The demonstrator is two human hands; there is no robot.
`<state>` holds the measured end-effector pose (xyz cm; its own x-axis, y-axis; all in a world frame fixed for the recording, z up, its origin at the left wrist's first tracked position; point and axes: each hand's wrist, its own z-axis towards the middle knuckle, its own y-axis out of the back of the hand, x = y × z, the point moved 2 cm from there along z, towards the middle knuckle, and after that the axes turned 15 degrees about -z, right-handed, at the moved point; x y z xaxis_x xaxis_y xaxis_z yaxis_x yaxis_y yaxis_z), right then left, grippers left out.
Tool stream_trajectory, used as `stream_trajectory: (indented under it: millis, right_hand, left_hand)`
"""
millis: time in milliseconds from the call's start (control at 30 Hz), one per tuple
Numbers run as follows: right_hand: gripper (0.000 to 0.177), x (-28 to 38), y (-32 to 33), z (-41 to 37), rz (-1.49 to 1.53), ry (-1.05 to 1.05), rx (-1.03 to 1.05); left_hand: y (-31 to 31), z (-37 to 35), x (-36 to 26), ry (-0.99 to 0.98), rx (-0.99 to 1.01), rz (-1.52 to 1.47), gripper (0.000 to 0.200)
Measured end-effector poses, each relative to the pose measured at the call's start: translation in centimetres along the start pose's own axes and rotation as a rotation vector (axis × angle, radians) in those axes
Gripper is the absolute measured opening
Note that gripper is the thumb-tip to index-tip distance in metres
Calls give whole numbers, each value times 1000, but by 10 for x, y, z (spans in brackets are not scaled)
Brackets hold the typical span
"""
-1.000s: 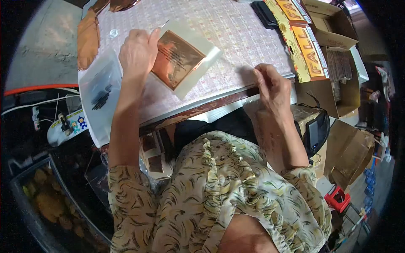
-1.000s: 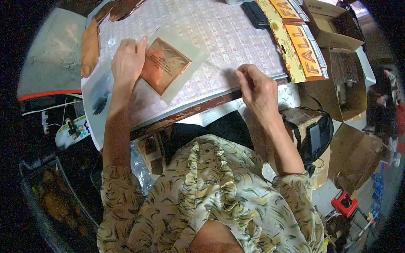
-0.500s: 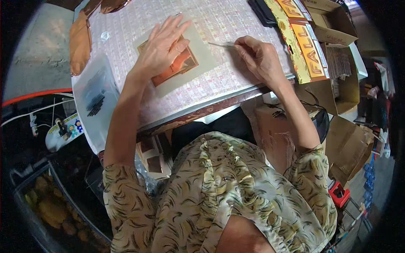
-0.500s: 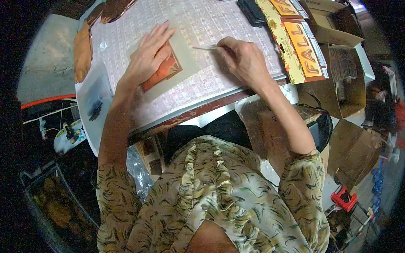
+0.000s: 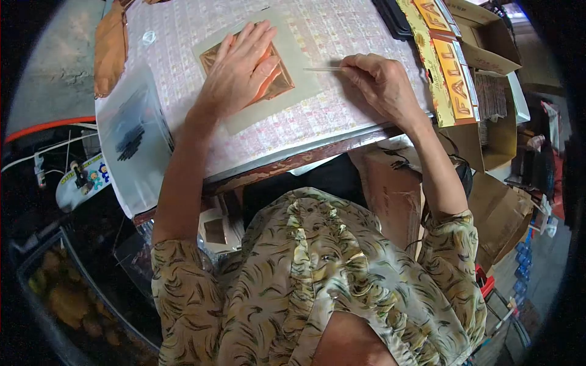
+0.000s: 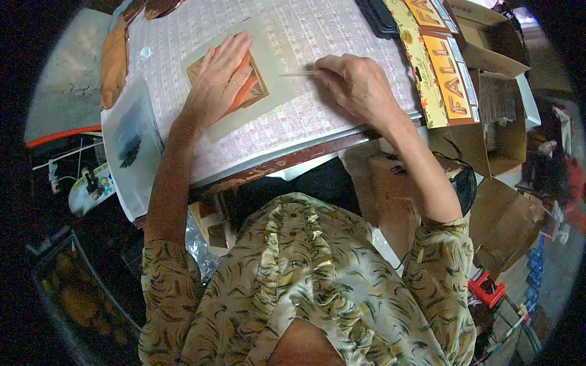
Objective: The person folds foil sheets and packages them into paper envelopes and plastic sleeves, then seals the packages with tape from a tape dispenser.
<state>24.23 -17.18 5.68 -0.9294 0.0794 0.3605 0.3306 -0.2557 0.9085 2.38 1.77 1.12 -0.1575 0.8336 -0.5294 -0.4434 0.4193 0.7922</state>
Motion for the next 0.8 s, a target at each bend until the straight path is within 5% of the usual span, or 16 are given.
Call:
stream_trajectory:
  millis: [300, 800]
  right_hand:
    - [16, -1, -2, 10, 85, 177, 49]
    - [15, 13, -9, 14, 288, 150, 94]
  left_hand:
    - [-1, -1, -3, -45, -24, 62, 57]
    - [-2, -3, -4, -86, -62, 126, 54]
